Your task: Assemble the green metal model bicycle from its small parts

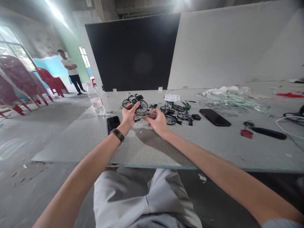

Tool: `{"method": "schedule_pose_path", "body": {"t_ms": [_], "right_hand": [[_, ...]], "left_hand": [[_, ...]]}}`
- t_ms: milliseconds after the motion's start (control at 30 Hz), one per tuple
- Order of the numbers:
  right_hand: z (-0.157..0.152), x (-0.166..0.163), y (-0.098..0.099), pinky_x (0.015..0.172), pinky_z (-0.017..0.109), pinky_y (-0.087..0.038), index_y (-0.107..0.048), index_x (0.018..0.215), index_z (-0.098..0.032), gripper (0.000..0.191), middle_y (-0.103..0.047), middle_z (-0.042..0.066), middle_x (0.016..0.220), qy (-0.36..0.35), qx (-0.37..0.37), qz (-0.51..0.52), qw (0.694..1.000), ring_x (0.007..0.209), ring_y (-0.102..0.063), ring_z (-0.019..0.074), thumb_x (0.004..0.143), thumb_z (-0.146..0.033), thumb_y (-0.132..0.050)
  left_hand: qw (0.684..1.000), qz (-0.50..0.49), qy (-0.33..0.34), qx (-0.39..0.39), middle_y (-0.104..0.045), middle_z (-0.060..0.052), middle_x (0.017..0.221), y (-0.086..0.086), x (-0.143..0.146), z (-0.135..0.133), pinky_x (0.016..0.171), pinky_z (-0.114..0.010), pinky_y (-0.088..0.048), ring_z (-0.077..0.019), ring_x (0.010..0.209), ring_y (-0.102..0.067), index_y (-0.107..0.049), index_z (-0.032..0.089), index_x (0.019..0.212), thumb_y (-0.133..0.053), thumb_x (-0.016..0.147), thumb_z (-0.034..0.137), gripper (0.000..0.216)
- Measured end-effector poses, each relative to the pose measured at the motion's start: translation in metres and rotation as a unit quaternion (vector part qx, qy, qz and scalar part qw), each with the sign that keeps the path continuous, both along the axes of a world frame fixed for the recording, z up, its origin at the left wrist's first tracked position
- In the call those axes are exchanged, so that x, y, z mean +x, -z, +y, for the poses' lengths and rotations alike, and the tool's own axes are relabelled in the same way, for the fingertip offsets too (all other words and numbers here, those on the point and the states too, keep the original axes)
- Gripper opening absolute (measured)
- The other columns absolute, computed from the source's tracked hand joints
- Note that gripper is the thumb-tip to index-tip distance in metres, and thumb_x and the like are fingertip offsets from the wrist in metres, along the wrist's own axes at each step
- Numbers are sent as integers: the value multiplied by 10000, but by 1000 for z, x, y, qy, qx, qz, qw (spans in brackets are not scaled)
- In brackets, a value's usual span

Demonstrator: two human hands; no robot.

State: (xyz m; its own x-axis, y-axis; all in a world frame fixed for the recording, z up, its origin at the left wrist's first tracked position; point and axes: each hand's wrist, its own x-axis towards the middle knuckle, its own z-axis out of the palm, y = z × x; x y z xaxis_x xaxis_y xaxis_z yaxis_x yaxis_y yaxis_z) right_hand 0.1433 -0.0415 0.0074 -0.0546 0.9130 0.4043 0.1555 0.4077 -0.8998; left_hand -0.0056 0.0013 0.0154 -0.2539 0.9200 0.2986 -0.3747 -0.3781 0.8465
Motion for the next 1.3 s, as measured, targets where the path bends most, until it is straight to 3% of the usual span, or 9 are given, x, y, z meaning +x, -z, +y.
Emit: {"method": "schedule_pose_path", "body": {"t_ms": [267,467,667,833,967,1167,1300], "right_hand": [[10,-2,6,319,192,-351,-407,818,-247,448,-673,-12,707,-29,-93,45,994,445,-585,122,675,-385,-809],[14,0,11,290,188,-370,-445,814,-240,437,-695,5,724,-70,-98,22,992,463,-632,147,675,-426,-814],[15,0,12,280,211,-385,-479,862,-234,406,-732,59,928,-66,-91,-17,994,500,-677,171,709,-431,-799],[18,6,4,439,285,-527,-538,985,-235,282,-706,76,945,-2,-57,38,998,519,-658,155,887,-489,-611],[19,14,-4,645,329,-578,-592,1101,-240,327,-677,79,957,20,6,29,999,712,-691,192,940,-516,-525],[16,18,-6,662,342,-555,-616,1210,-263,353,-673,61,916,3,68,-61,996,730,-650,201,951,-481,-515],[17,18,-3,768,365,-546,-596,1182,-247,355,-694,60,954,5,87,-76,993,833,-660,217,885,-438,-636]], "left_hand": [[996,-39,66,-43,-652,-13,740,-2,-1,-1,396,-226,-268,-60,507,-478,-662,161,781,-903,601,418,395],[993,-33,105,-37,-628,-6,710,-1,0,-1,406,-228,-269,-65,516,-479,-670,159,772,-890,631,402,357],[995,-14,96,-34,-650,-21,742,0,0,1,417,-241,-267,-74,525,-491,-679,155,792,-878,648,401,348],[996,18,75,-36,-636,-17,729,2,1,0,413,-243,-266,-66,499,-455,-648,157,734,-881,646,423,365],[995,64,74,-26,-599,-2,694,4,4,-3,418,-230,-263,-64,515,-446,-638,156,707,-884,649,426,369],[991,108,74,8,-610,-8,683,5,9,-7,425,-228,-255,-64,513,-434,-698,142,745,-863,676,427,337],[989,134,67,17,-575,5,642,5,8,-8,447,-235,-272,-67,509,-410,-697,148,708,-859,687,418,316]]}}
